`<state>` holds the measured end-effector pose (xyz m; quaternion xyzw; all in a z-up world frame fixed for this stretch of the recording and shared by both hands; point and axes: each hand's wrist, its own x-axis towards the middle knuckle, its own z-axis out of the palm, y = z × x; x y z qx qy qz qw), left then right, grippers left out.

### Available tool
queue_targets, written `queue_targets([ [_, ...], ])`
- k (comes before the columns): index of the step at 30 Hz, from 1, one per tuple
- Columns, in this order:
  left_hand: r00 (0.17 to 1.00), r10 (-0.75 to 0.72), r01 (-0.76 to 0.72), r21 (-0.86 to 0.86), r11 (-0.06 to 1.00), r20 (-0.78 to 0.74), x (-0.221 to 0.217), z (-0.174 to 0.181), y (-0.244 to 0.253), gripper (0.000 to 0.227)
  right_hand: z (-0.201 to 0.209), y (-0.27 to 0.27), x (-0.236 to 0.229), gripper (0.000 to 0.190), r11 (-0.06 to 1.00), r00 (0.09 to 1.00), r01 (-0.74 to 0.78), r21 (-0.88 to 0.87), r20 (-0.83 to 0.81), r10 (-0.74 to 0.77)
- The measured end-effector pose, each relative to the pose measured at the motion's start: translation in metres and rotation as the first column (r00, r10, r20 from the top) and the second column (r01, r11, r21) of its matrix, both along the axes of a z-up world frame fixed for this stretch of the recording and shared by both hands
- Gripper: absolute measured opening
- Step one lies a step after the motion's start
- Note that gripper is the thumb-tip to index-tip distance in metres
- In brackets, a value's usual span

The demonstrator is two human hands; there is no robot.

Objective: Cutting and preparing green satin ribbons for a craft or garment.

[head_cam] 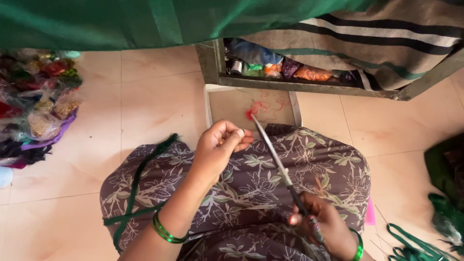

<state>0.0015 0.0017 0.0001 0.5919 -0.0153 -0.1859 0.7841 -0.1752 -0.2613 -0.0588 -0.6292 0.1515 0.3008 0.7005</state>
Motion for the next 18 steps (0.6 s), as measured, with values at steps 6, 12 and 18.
queue_targets([
  [6, 0.998, 0.018, -0.018, 0.013, 1.000, 0.063, 0.001, -0.007, 0.005, 0.010, 0.020, -0.023, -0.006, 0.033, 0.847, 0.969, 0.150, -0.510, 0.247, -0.023],
  [12, 0.984, -0.011, -0.027, 0.210, 0.977, 0.177, -0.008, 0.005, 0.004, 0.010, 0.033, -0.068, -0.030, 0.052, 0.512, 0.783, 0.272, -0.815, 0.497, 0.374],
  [18, 0.991, 0.003, -0.027, 0.178, 0.984, 0.133, -0.013, 0.001, 0.001, 0.005, 0.018, -0.176, -0.038, 0.043, 0.347, 0.939, 0.329, -0.878, 0.342, -0.026],
])
